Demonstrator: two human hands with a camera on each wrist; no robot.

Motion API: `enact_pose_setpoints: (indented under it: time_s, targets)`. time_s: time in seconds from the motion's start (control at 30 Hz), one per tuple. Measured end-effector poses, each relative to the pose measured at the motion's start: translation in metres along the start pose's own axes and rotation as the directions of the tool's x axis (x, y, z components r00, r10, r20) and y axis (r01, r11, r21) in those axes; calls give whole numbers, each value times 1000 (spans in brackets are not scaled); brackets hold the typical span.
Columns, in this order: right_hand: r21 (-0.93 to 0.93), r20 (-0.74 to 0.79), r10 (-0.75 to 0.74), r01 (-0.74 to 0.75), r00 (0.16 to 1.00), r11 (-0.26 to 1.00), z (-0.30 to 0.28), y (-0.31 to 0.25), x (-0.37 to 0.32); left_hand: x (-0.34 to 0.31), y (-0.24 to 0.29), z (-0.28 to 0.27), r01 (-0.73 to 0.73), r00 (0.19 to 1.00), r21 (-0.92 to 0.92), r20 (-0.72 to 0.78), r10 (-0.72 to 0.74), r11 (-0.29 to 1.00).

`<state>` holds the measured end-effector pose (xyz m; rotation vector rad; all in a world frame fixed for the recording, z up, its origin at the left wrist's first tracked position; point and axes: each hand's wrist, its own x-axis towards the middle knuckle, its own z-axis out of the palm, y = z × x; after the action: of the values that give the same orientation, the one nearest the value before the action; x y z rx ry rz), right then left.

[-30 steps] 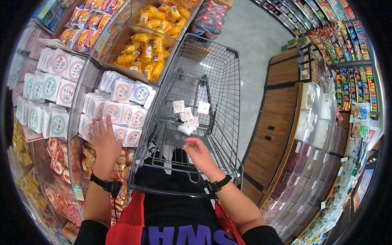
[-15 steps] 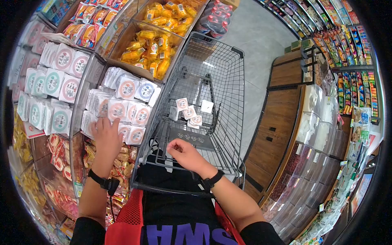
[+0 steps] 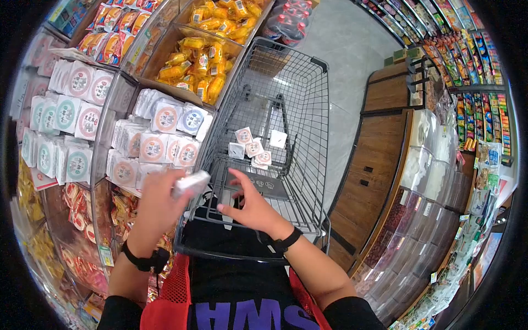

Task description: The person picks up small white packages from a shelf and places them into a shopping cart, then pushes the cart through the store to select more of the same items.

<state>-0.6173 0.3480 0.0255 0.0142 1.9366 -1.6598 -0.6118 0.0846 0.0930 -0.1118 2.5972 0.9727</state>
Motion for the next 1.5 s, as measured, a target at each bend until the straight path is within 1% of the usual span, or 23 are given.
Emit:
enact_pose_setpoints:
  time_s: [0.07, 0.13, 0.17, 0.27, 0.3, 0.4, 0.5, 0.6, 0.63, 0.7, 0.77, 0.8, 0.83, 0.93, 0.97, 1.03, 1.13, 1.23, 1.33, 1.4, 1.43, 1.47, 1.5]
  targets:
    - [-61, 38, -9, 11, 999, 998, -2, -4, 1, 7, 26, -4, 142, 956, -376, 293, -28, 916]
    - [-82, 191, 177, -164, 965, 983, -20, -3, 2, 13, 4, 23, -76, 997, -153, 20, 80, 985]
    - [-200, 179, 253, -217, 951, 956, -29, -3, 7, 16, -10, 38, -162, 982, -18, -103, 159, 987]
    - [-229, -66, 118, -130, 991, 965, -39, 41, 4, 19, -48, 58, 116, 991, 303, -93, -92, 946]
    - [-360, -106, 120, -150, 987, 921, -42, 30, 1, 18, -59, 66, 136, 989, 312, -97, -111, 940]
    - [-410, -81, 141, -162, 987, 897, -48, 32, 2, 23, -90, 79, 143, 983, 240, -151, -108, 960]
    - [-203, 81, 279, -258, 957, 944, -45, 13, 4, 21, -91, 70, 146, 987, 204, -97, -129, 968]
    - [-145, 38, 71, -65, 997, 987, -28, 6, 1, 13, -31, 44, -44, 993, -51, -109, 38, 998]
    - [-104, 45, 60, -55, 997, 993, -22, 7, 1, 13, -19, 43, 3, 999, -233, -32, -11, 972]
    - [-21, 62, 30, -29, 998, 999, -15, 9, 4, 18, -5, 38, 131, 989, -553, 132, -70, 823]
    - [-39, 67, 102, -100, 993, 994, -24, 37, 12, 33, -17, 46, -77, 989, -221, -142, 46, 972]
    - [-48, 67, 141, -138, 988, 989, -26, 47, 13, 41, -28, 55, -148, 958, -25, -253, 137, 989]
    - [-74, -53, 162, -165, 985, 983, -24, 37, 8, 50, -42, 59, -77, 940, 261, -301, 157, 962]
    - [-145, -84, 228, -239, 970, 960, -36, 22, -1, 61, -56, 66, 70, 962, 285, -274, 11, 956]
    - [-139, -78, 216, -225, 973, 964, -41, 23, -5, 64, -61, 71, 71, 963, 276, -268, 6, 958]
    - [-106, -58, 264, -269, 963, 957, -48, 22, -11, 67, -67, 81, 75, 967, 256, -254, -8, 964]
    - [-79, -44, 283, -286, 958, 955, -54, 18, -17, 75, -67, 86, 191, 953, 103, -259, -159, 976]
    - [-48, -36, 263, -265, 964, 963, -55, 22, -22, 75, -62, 85, 194, 977, 251, -141, -162, 949]
    - [16, -73, 209, -208, 975, 978, -52, 19, -20, 68, -40, 72, 213, 976, 143, -73, -204, 966]
    - [57, -136, 164, -158, 977, 986, -47, 15, -20, 63, 1, 37, 280, 957, -102, 104, -270, 954]
    - [51, -127, 186, -181, 974, 982, -46, 15, -21, 58, 14, 26, 331, 936, -216, 199, -290, 919]
    - [44, -116, 205, -201, 972, 979, -46, 15, -19, 55, 7, 31, 200, 980, -135, 9, -201, 970]
    - [35, -104, 217, -214, 971, 976, -45, 14, -17, 56, -5, 39, 77, 981, -27, -177, -81, 997]
